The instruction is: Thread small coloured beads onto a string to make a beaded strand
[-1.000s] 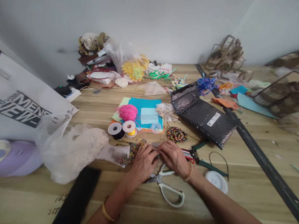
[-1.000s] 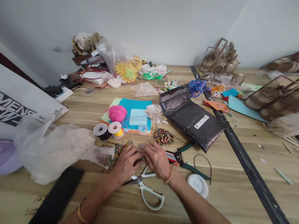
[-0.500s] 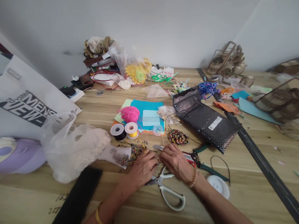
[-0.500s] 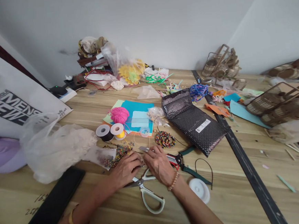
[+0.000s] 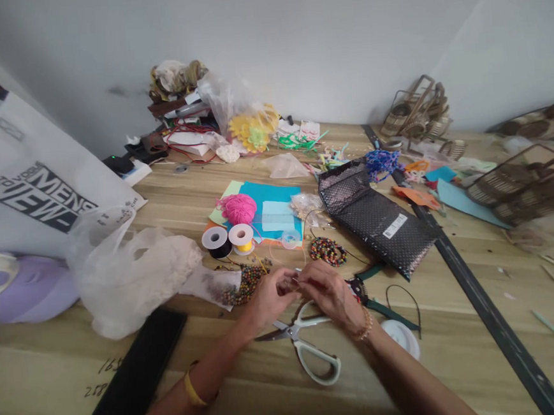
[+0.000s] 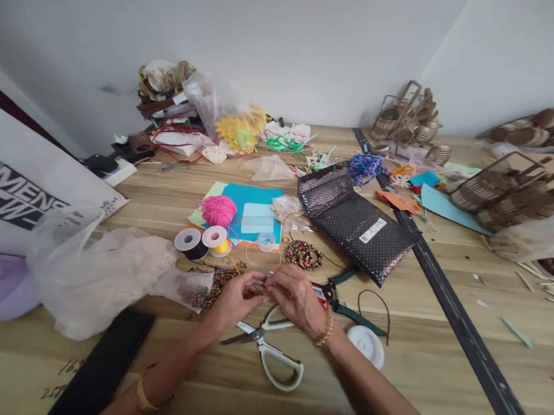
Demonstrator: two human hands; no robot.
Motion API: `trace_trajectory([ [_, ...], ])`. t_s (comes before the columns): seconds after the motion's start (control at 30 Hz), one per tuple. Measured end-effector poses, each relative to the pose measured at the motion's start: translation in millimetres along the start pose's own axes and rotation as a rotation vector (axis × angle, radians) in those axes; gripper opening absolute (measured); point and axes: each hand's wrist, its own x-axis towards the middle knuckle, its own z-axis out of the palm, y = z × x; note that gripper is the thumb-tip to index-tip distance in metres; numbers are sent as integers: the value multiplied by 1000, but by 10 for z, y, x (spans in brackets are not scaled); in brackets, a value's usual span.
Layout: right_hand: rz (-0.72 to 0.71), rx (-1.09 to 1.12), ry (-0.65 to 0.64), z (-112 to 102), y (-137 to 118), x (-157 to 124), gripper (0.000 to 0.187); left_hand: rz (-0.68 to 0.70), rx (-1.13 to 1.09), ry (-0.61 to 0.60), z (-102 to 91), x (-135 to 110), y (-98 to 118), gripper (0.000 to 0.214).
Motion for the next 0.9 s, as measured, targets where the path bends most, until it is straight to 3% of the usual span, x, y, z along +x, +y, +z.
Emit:
trace_trajectory([
  [0.1, 41, 8, -36, -24, -47, 15, 17, 48, 72, -9, 50, 21, -11, 9],
  [0.2, 69, -6, -74, -97, -38, 22, 14, 105, 144, 26, 67, 12, -37, 15],
  [0.37, 179, -162, -23, -347, 134, -29, 18, 145, 194, 44, 55, -30, -65, 14],
  [0.53, 187, -293, -131, -535, 271, -170, 16, 370, 399, 116, 55, -43, -41, 16],
  [0.7, 176, -366, -223, -520, 275, -216, 18, 485, 498, 81, 85, -34, -77, 18],
  [0.9, 141, -407, -237, -460, 300, -172, 6, 490, 511, 64, 90, -53, -106, 19],
])
